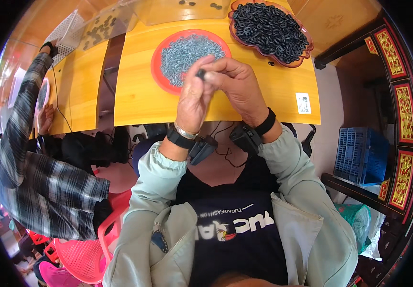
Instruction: The recorder is sorting and inspecting small black rings at a manual workstation.
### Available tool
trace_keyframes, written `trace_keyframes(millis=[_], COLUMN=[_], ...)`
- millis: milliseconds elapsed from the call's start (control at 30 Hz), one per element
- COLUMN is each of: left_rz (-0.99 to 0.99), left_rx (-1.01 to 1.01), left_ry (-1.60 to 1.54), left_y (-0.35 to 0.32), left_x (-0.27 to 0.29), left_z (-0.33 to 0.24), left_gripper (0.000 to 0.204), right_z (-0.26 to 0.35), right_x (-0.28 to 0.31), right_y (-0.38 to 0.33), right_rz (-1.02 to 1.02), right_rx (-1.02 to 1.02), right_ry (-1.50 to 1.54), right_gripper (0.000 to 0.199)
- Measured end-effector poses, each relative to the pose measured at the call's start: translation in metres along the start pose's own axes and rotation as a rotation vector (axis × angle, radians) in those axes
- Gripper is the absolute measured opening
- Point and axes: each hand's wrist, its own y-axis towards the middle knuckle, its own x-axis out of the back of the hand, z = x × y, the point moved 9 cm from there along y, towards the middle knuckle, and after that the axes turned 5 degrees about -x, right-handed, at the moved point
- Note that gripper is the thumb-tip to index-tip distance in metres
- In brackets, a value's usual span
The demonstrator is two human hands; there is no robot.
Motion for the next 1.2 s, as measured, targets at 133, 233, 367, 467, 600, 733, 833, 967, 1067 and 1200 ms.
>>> trace_keyframes(millis=[133, 233, 367, 467, 600, 733, 833, 967, 1067, 1200], left_rz=[0.074, -0.006, -0.004, -0.051, -0.003, 0.036, 0.139, 0.157, 0.121, 0.023], left_rx=[-0.03, -0.018, -0.024, -0.018, -0.065, -0.064, -0.114, -0.219, -0.216, -0.211], left_ry=[-0.031, -0.034, -0.037, -0.009, 0.152, 0.276, 0.511, 0.659, 0.596, 0.539], left_y=[-0.003, -0.003, 0.0, 0.002, 0.006, 0.006, 0.007, 0.008, 0.006, 0.006], left_x=[-0.001, -0.002, -0.005, -0.001, 0.011, 0.008, 0.012, 0.008, 0.004, 0.013], left_z=[0.0, 0.0, -0.001, -0.001, -0.003, -0.014, -0.02, -0.025, -0.021, -0.015], left_gripper=[0.058, 0.057, 0.057, 0.058, 0.057, 0.053, 0.05, 0.05, 0.052, 0.053], right_z=[0.0, 0.002, 0.0, 0.001, -0.005, -0.012, -0.01, -0.007, -0.006, -0.004], right_x=[-0.001, 0.0, -0.003, 0.0, 0.003, -0.001, -0.006, -0.006, -0.004, -0.009], right_y=[-0.002, -0.002, -0.003, -0.002, 0.002, 0.0, 0.001, 0.001, 0.0, 0.0], right_rz=[-0.007, -0.022, -0.005, -0.076, -0.012, 0.1, 0.125, 0.134, 0.117, 0.101], right_rx=[0.029, 0.027, -0.006, 0.038, -0.049, -0.124, -0.126, -0.128, -0.11, -0.059], right_ry=[-0.005, -0.021, -0.033, -0.024, 0.061, 0.123, 0.102, 0.078, 0.103, 0.093], right_gripper=[0.012, 0.013, 0.013, 0.014, 0.014, 0.013, 0.012, 0.012, 0.011, 0.011])
